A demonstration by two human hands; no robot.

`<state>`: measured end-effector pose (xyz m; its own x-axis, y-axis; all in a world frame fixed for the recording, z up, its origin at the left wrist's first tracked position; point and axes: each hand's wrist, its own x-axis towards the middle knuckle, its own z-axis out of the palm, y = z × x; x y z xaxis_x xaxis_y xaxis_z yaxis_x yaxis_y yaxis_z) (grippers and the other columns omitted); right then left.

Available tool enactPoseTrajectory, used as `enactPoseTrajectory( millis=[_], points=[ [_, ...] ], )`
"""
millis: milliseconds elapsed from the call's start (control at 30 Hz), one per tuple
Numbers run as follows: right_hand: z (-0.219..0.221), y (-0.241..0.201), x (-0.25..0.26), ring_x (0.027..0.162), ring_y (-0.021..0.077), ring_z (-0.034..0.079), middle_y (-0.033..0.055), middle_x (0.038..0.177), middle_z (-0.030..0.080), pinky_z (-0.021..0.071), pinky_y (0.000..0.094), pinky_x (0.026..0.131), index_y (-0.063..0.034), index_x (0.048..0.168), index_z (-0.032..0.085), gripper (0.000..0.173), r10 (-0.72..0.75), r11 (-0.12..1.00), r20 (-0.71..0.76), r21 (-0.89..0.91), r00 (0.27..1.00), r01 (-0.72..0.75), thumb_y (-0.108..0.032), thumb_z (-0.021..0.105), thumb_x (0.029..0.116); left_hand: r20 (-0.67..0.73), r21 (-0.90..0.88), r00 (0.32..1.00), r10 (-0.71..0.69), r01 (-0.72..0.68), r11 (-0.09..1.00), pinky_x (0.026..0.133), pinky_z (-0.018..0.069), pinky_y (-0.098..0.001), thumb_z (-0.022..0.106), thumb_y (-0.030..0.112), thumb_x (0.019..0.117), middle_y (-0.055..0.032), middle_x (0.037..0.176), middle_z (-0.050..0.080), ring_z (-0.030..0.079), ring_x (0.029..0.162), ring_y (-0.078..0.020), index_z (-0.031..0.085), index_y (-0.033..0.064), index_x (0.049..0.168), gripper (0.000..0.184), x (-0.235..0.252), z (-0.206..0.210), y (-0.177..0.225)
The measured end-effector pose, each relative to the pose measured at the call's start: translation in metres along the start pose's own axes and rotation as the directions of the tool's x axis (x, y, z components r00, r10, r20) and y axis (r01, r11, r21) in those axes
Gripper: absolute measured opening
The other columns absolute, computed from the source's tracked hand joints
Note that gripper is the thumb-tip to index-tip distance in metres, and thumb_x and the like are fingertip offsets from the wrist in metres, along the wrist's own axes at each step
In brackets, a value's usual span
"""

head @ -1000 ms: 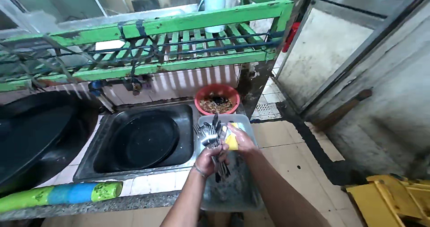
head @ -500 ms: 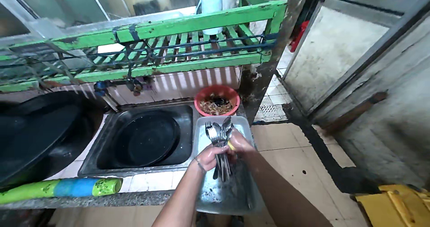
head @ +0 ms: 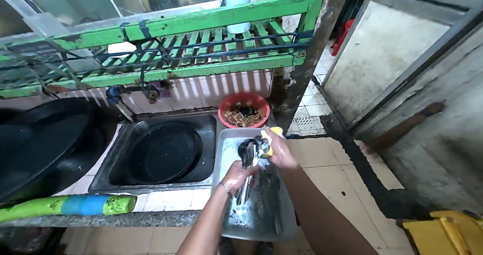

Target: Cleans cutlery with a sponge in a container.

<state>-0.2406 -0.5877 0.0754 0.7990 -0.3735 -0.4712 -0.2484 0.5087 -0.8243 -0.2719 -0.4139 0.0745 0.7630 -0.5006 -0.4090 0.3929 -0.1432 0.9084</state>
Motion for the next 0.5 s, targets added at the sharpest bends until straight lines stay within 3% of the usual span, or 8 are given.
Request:
enactPoseTrajectory(
  millis=[67,100,167,233,333,400,433,500],
  points=[
    [0.002,0.008,-0.009,0.1,0.0272,0.065,0.0149,0.116,0.065,0.0567,0.0502,0.083,-0.0108,0.142,0.051,0.068,0.033,0.994,0.063,-0.105,0.997,-0.026,-0.06,0.061,0.0967,-0.083,0.062,0.996,-0.024,0.03,0.998,0.057,0.0536,-0.0278,0.064,0.019,0.103,-0.0058,0.075,0.065,0.06,0.059,-0.0135,0.07,0.0002,0.103,0.019,0.005,0.005,0.004],
    [0.001,0.01,-0.014,0.095,0.0262,0.066,0.0145,0.112,0.066,0.0569,0.049,0.08,-0.0102,0.14,0.052,0.064,0.05,0.984,0.111,-0.176,0.993,-0.03,-0.057,0.062,0.0969,-0.1,0.108,0.994,-0.037,0.048,0.993,0.056,0.0537,-0.0282,0.064,0.02,0.1036,-0.0063,0.076,0.065,0.06,0.058,-0.0139,0.069,0.0004,0.103,0.021,0.007,0.005,0.006],
    [-0.003,0.011,-0.016,0.083,0.0219,0.068,0.0119,0.099,0.069,0.0588,0.0433,0.072,-0.0074,0.128,0.059,0.043,0.049,0.988,0.184,-0.15,0.982,-0.021,-0.038,0.067,0.0984,-0.044,0.113,0.997,-0.066,0.07,0.991,0.057,0.0541,-0.0273,0.063,0.021,0.1039,-0.0059,0.078,0.066,0.06,0.059,-0.0128,0.069,0.0003,0.107,0.022,0.004,0.002,0.008],
    [-0.007,0.017,-0.008,0.082,0.0159,0.068,0.0068,0.095,0.069,0.0598,0.0375,0.072,-0.0078,0.121,0.061,0.025,-0.051,0.995,0.27,0.097,0.961,0.026,-0.024,0.06,0.1023,0.109,-0.119,0.994,-0.021,0.034,0.992,0.06,0.0558,-0.0257,0.059,0.02,0.1047,-0.0056,0.083,0.068,0.063,0.065,-0.0113,0.066,0.0004,0.112,0.023,-0.004,-0.004,0.002],
    [-0.01,0.036,0.006,0.084,0.0124,0.07,0.0009,0.093,0.071,0.0617,0.0361,0.073,-0.0172,0.115,0.061,0.029,-0.235,0.904,0.395,0.425,0.888,0.05,-0.04,0.045,0.1069,0.231,-0.468,0.971,0.057,0.06,0.882,0.061,0.0576,-0.0262,0.05,0.031,0.104,-0.0047,0.082,0.068,0.064,0.065,-0.0108,0.066,0.0028,0.112,0.034,-0.007,-0.001,-0.002],
    [-0.013,0.047,0.002,0.077,0.0048,0.067,-0.0062,0.087,0.066,0.059,0.0275,0.067,-0.0236,0.11,0.062,0.036,-0.274,0.921,0.4,0.371,0.874,0.119,-0.054,0.043,0.106,0.219,-0.541,0.976,-0.023,0.141,0.829,0.057,0.0561,-0.0234,0.044,0.026,0.11,-0.0033,0.076,0.064,0.061,0.06,-0.0091,0.064,0.0024,0.106,0.031,-0.013,0.008,0.008],
    [-0.012,0.046,-0.003,0.074,0.0026,0.064,-0.0076,0.084,0.063,0.0565,0.025,0.064,-0.0232,0.108,0.06,0.038,-0.271,0.943,0.37,0.288,0.889,0.167,-0.055,0.039,0.1069,0.178,-0.529,0.981,-0.075,0.16,0.833,0.056,0.056,-0.0245,0.047,0.021,0.1096,-0.0053,0.075,0.065,0.062,0.059,-0.0106,0.065,0.0008,0.104,0.028,-0.016,0.012,0.016],
    [-0.01,0.045,-0.001,0.079,0.0053,0.065,-0.0053,0.089,0.066,0.0583,0.0285,0.07,-0.0192,0.111,0.062,0.033,-0.251,0.955,0.306,0.233,0.918,0.183,-0.046,0.043,0.1072,0.121,-0.444,0.983,-0.14,0.179,0.878,0.057,0.0567,-0.0253,0.05,0.017,0.1075,-0.0094,0.082,0.07,0.065,0.062,-0.0125,0.067,0.0001,0.105,0.024,-0.018,0.013,0.025]
  ],
)
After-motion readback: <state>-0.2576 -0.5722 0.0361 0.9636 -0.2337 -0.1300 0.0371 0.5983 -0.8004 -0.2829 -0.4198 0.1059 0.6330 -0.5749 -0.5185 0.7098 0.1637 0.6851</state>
